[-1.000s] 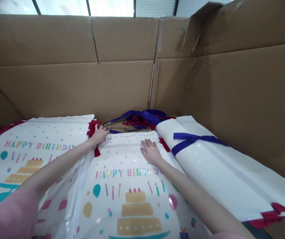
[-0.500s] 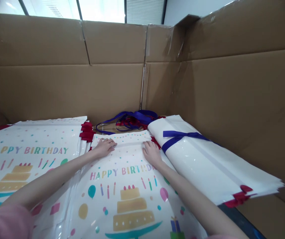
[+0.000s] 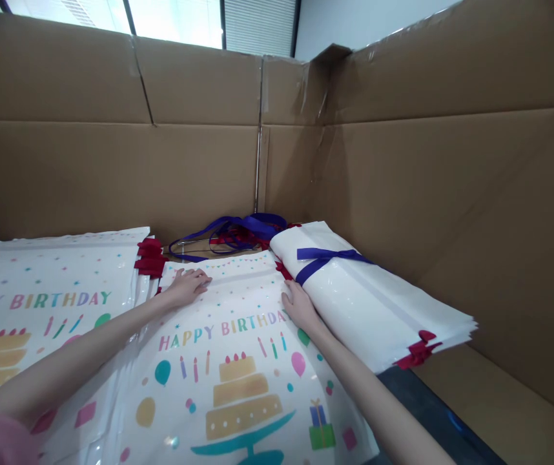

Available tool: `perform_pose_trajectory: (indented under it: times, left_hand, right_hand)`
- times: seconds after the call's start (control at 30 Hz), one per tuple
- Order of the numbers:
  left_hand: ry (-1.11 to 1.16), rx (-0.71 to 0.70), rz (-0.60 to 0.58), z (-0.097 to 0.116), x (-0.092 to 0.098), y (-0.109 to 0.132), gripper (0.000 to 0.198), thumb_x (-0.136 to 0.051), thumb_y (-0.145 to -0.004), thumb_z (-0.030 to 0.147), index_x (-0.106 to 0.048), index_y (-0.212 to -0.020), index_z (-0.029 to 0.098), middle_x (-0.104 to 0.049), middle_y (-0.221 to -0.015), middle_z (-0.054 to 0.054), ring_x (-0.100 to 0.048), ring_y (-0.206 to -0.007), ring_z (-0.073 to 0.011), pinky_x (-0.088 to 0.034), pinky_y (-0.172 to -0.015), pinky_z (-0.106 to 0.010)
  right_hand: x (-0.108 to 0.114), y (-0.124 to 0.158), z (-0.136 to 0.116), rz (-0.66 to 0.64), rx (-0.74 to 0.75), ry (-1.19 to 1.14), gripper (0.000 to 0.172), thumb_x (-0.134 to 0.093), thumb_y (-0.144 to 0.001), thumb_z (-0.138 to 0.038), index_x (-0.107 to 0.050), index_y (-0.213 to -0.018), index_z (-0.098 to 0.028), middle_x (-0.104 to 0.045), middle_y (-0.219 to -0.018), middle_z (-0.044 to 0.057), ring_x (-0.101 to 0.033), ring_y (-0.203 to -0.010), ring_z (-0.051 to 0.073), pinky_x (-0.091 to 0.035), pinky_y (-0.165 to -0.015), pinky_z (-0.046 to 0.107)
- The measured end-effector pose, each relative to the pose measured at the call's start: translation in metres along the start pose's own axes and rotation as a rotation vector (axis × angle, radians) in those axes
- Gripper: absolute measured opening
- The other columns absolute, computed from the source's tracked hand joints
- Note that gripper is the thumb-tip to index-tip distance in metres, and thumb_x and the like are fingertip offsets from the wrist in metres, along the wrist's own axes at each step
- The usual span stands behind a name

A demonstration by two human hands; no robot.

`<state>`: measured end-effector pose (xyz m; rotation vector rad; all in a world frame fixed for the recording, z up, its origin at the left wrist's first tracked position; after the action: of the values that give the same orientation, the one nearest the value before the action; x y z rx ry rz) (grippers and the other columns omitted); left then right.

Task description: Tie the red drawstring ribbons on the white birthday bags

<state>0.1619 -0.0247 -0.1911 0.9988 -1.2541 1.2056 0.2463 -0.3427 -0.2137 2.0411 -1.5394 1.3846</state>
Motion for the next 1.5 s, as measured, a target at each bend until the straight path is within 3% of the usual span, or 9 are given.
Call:
perform_pose_trajectory:
  times: [0.3, 0.6, 0.83, 0.97, 1.13, 1.27, 1.37, 1.5]
  left_hand:
    - [0.001, 0.004, -0.016, -0.002, -0.002, -0.001, 0.031, -0.040, -0.091, 0.032, -0.058, -0.115, 0.028, -0.055, -0.121, -0.007, -0.047, -0.111, -0.0271, -0.019, -0.101, -0.058]
    - [0.019, 0.015, -0.018, -0.002, -0.001, 0.000, 0.032, -0.040, -0.091, 0.034, -0.057, -0.117, 0.030, -0.055, -0.122, -0.007, -0.047, -0.112, -0.0271, -0.016, -0.103, -0.060]
    - [0.022, 0.024, -0.022, -0.009, 0.002, 0.010, 0.032, -0.040, -0.091, 0.035, -0.058, -0.118, 0.030, -0.055, -0.122, -0.007, -0.047, -0.113, -0.0277, -0.014, -0.104, -0.060]
    - [0.022, 0.030, -0.028, -0.011, 0.002, 0.014, 0.033, -0.040, -0.091, 0.035, -0.057, -0.119, 0.030, -0.055, -0.122, -0.007, -0.045, -0.115, -0.0281, -0.012, -0.104, -0.061]
    - [0.029, 0.033, -0.008, -0.010, 0.003, 0.015, 0.030, -0.040, -0.092, 0.034, -0.058, -0.116, 0.030, -0.056, -0.120, -0.006, -0.047, -0.113, -0.0278, -0.012, -0.103, -0.063]
    - [0.039, 0.030, 0.002, -0.010, 0.003, 0.016, 0.029, -0.041, -0.092, 0.033, -0.058, -0.115, 0.030, -0.056, -0.119, -0.006, -0.047, -0.111, -0.0272, -0.013, -0.102, -0.063]
    - [0.035, 0.031, 0.008, -0.010, 0.002, 0.016, 0.029, -0.042, -0.091, 0.034, -0.058, -0.115, 0.030, -0.056, -0.120, -0.007, -0.047, -0.112, -0.0274, -0.013, -0.102, -0.063]
    - [0.024, 0.033, 0.010, -0.011, 0.001, 0.016, 0.030, -0.042, -0.091, 0.034, -0.057, -0.116, 0.030, -0.056, -0.120, -0.006, -0.046, -0.111, -0.0277, -0.013, -0.102, -0.063]
  right_hand:
    - [0.008, 0.000, 0.007, -0.003, -0.069, -0.024, 0.041, -0.042, -0.082, -0.028, -0.053, -0.118, -0.012, -0.060, -0.116, 0.013, -0.057, -0.108, 0.023, -0.042, -0.096, 0.036]
    - [0.008, -0.006, -0.005, 0.037, -0.281, -0.015, 0.047, -0.043, -0.081, -0.031, -0.052, -0.124, -0.015, -0.061, -0.118, 0.013, -0.057, -0.108, 0.028, -0.041, -0.095, 0.041]
    - [0.005, -0.001, -0.018, 0.098, -0.239, -0.139, 0.040, -0.046, -0.076, -0.026, -0.058, -0.113, -0.018, -0.064, -0.113, 0.009, -0.059, -0.103, 0.025, -0.045, -0.091, 0.036]
    - [0.001, -0.013, -0.017, 0.072, -0.204, -0.187, 0.035, -0.044, -0.078, -0.024, -0.060, -0.108, -0.017, -0.065, -0.108, 0.009, -0.060, -0.099, 0.023, -0.045, -0.089, 0.035]
    - [-0.015, -0.045, -0.011, -0.084, -0.183, -0.038, 0.042, -0.045, -0.080, -0.024, -0.056, -0.119, -0.018, -0.062, -0.112, 0.009, -0.051, -0.110, 0.026, -0.040, -0.094, 0.039]
    - [-0.020, -0.060, -0.016, -0.154, -0.223, 0.149, 0.053, -0.046, -0.082, -0.027, -0.045, -0.134, -0.018, -0.056, -0.121, 0.015, -0.048, -0.114, 0.031, -0.038, -0.093, 0.045]
    - [-0.012, -0.060, -0.034, -0.072, -0.135, 0.314, 0.052, -0.042, -0.082, -0.019, -0.044, -0.133, -0.013, -0.054, -0.124, 0.017, -0.047, -0.113, 0.032, -0.037, -0.092, 0.044]
    - [-0.006, -0.045, -0.053, 0.012, -0.002, 0.445, 0.042, -0.039, -0.083, -0.017, -0.052, -0.122, -0.014, -0.060, -0.110, 0.016, -0.050, -0.104, 0.030, -0.039, -0.087, 0.039]
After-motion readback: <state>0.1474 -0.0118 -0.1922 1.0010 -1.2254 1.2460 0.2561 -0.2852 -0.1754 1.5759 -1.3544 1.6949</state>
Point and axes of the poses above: each hand's wrist, its own y-axis away from the middle knuckle, its own x-axis out of the back of the hand, z = x × y, the point moved 6 cm from there along -y, towards the middle knuckle
